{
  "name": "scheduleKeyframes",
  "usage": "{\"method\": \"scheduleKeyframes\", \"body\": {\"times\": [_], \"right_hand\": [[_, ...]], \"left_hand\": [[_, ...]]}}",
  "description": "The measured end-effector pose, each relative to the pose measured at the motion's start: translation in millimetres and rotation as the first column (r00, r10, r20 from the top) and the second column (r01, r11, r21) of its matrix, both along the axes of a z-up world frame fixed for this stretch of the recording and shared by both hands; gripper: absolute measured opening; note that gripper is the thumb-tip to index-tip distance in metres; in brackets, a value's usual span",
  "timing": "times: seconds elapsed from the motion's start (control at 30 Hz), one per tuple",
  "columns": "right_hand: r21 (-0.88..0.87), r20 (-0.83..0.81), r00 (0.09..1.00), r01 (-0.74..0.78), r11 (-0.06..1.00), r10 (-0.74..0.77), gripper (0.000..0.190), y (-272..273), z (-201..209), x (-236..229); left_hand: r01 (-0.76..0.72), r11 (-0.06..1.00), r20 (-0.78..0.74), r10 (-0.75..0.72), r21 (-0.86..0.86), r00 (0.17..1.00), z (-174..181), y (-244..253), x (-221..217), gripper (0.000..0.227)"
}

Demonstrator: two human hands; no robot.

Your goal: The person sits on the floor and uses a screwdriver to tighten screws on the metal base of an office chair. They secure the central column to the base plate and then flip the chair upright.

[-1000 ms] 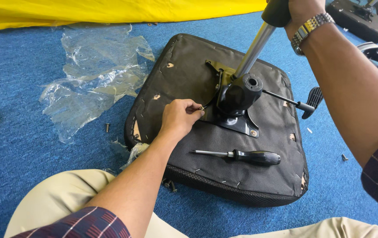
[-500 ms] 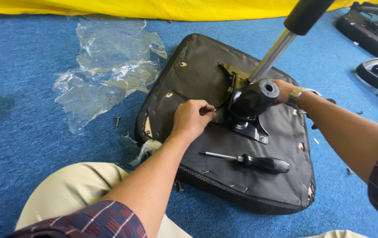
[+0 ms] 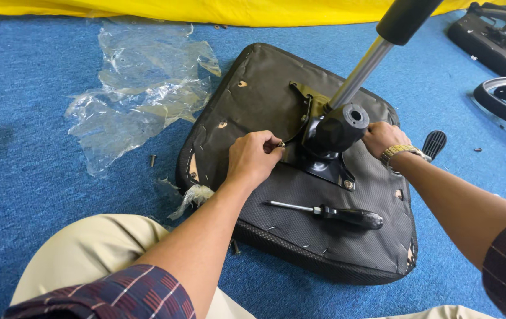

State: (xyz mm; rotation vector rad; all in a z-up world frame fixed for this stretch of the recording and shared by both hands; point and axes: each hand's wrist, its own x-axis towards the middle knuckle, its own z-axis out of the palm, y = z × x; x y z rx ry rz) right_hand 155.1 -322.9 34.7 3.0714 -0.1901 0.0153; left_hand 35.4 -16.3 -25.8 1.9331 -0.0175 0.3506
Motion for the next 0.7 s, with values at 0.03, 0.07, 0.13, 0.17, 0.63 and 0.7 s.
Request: {"method": "scheduleKeyframes", "body": {"times": [0.03, 0.07, 0.13, 0.17, 0.63, 0.7], "right_hand": [[-0.020, -0.002, 1.000, 0.007, 1.000, -0.007, 0.051, 1, 0, 0], [-0.026, 0.007, 1.000, 0.004, 1.000, -0.004, 0.050, 3, -1, 1], [-0.039, 0.026, 1.000, 0.002, 0.999, -0.001, 0.048, 4, -3, 2], [-0.044, 0.019, 1.000, 0.008, 0.999, -0.007, 0.048, 4, -3, 2], [-0.001, 0.026, 1.000, -0.012, 1.000, 0.012, 0.029, -3, -10, 3], [0.020, -0.002, 1.000, -0.010, 1.000, 0.010, 0.030, -7, -13, 9]], "left_hand": [[0.003, 1.000, -0.005, -0.003, 0.000, 1.000, 1, -1, 0, 0.016], [0.002, 1.000, -0.011, -0.002, -0.002, 1.000, 1, 1, 0, 0.016], [0.000, 1.000, -0.024, 0.000, -0.002, 1.000, 1, 2, -2, 0.016], [-0.001, 1.000, -0.030, 0.001, -0.002, 1.000, 2, 1, -2, 0.015], [-0.020, 1.000, -0.054, 0.021, 0.010, 0.998, 11, -2, -13, 0.014], [-0.019, 1.000, -0.035, 0.019, 0.003, 0.999, 9, -1, -12, 0.015]]}}
